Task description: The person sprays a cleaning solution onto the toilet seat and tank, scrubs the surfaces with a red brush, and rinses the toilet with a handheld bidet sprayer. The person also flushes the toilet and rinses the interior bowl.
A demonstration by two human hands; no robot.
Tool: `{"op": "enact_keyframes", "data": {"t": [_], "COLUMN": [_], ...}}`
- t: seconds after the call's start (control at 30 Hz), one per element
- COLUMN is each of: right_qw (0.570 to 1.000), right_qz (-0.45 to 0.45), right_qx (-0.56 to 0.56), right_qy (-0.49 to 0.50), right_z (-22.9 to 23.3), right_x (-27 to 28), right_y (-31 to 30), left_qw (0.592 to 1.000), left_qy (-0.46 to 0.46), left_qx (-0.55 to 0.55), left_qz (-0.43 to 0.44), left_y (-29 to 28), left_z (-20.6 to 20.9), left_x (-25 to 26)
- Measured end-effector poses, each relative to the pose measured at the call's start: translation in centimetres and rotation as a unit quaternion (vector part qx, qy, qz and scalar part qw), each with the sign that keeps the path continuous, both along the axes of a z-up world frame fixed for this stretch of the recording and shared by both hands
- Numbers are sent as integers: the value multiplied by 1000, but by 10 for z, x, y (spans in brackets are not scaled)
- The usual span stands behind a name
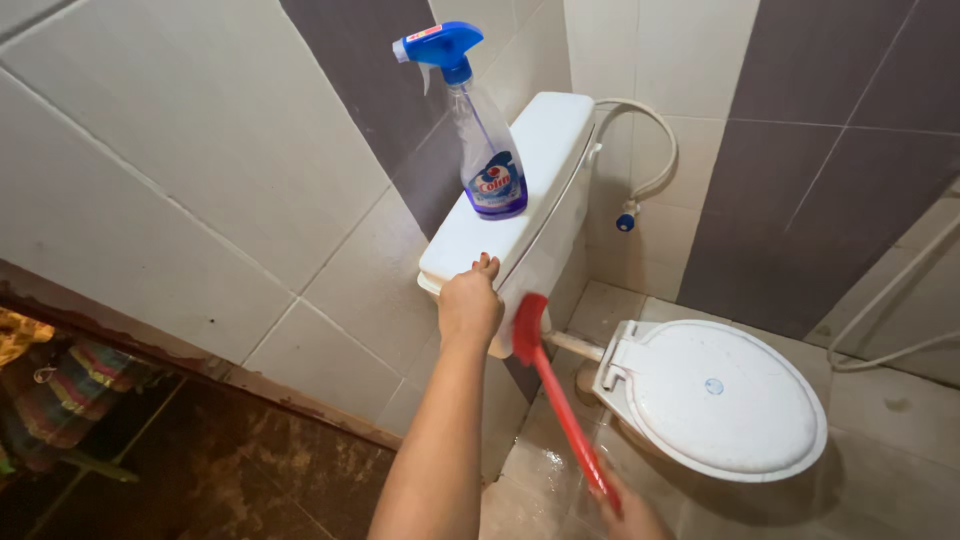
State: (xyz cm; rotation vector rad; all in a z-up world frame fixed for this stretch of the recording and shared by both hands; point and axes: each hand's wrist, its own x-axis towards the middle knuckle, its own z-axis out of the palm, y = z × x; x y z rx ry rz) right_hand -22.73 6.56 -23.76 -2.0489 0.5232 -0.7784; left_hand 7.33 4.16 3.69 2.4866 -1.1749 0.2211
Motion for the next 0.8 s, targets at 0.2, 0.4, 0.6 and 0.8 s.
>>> {"op": "enact_keyframes", "data": {"t": [0.2,0.4,0.6,0.8], "right_qw": [906,958,998,929], "right_qz": [-87,-69,-37,-88], "right_qx": [297,254,-12,305], "right_qy": [290,112,-58,189], "right_z": [62,91,132,160], "right_x": [68,42,23,60], "right_y": [-85,-41,-38,-105], "left_qw": [1000,1000,999,998], "left_qy": [4,-2,-8,-40], "left_qx": [-25,-23,-35,-47], "left_qz": [9,-2,-8,-26], "left_y": [0,1,0,0], "left_z": [3,2,-7,-6], "left_x": [-5,-2,2,3]}}
